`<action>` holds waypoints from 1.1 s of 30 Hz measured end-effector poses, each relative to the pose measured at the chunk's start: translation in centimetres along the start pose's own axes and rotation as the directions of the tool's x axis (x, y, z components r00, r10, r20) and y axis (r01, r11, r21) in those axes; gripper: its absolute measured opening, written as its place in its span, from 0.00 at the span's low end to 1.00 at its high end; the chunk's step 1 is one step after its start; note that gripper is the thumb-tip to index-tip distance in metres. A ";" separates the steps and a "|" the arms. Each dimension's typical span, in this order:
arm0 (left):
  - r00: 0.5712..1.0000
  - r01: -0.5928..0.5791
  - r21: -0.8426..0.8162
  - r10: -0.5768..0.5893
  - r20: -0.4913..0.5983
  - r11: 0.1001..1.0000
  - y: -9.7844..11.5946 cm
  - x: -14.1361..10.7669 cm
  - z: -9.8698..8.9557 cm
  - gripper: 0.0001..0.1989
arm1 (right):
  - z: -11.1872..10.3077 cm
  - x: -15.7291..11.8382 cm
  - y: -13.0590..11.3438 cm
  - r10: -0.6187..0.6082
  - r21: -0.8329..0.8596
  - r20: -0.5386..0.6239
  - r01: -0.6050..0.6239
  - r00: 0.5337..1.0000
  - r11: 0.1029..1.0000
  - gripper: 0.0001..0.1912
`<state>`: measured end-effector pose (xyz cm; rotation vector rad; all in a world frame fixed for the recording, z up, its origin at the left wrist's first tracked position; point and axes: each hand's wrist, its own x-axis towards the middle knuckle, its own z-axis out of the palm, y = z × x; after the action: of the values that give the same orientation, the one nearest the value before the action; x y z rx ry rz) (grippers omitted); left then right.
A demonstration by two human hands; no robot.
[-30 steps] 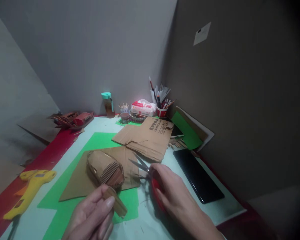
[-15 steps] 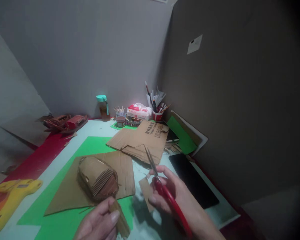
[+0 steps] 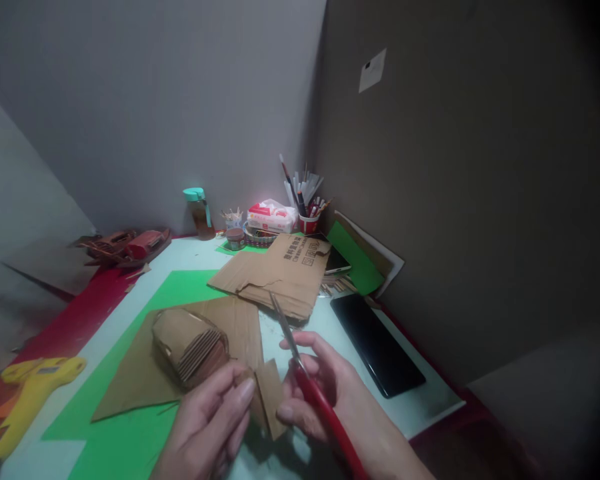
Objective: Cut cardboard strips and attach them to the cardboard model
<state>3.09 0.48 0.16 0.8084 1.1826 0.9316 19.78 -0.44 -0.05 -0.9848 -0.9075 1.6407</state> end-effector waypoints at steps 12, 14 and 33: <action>0.922 -0.374 0.577 0.225 0.314 0.726 -0.3 3.8 1.4 0.21 | -2.5 -0.6 -1.1 -0.080 -0.163 -0.167 0.052 0.983 0.985 0.35; 0.928 -0.365 0.595 0.224 0.300 0.716 -0.4 3.9 1.8 0.22 | -2.7 -0.7 -1.0 -0.085 -0.170 -0.162 0.057 0.983 0.984 0.34; 0.899 0.283 -0.063 -0.242 0.365 0.957 1.5 0.2 2.3 0.23 | -1.5 -0.2 0.7 -0.608 -0.462 0.018 0.545 0.794 0.699 0.29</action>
<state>5.09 1.14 1.85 0.6687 0.8854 0.5925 20.95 -0.63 -1.28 -0.9603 -1.3733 0.8232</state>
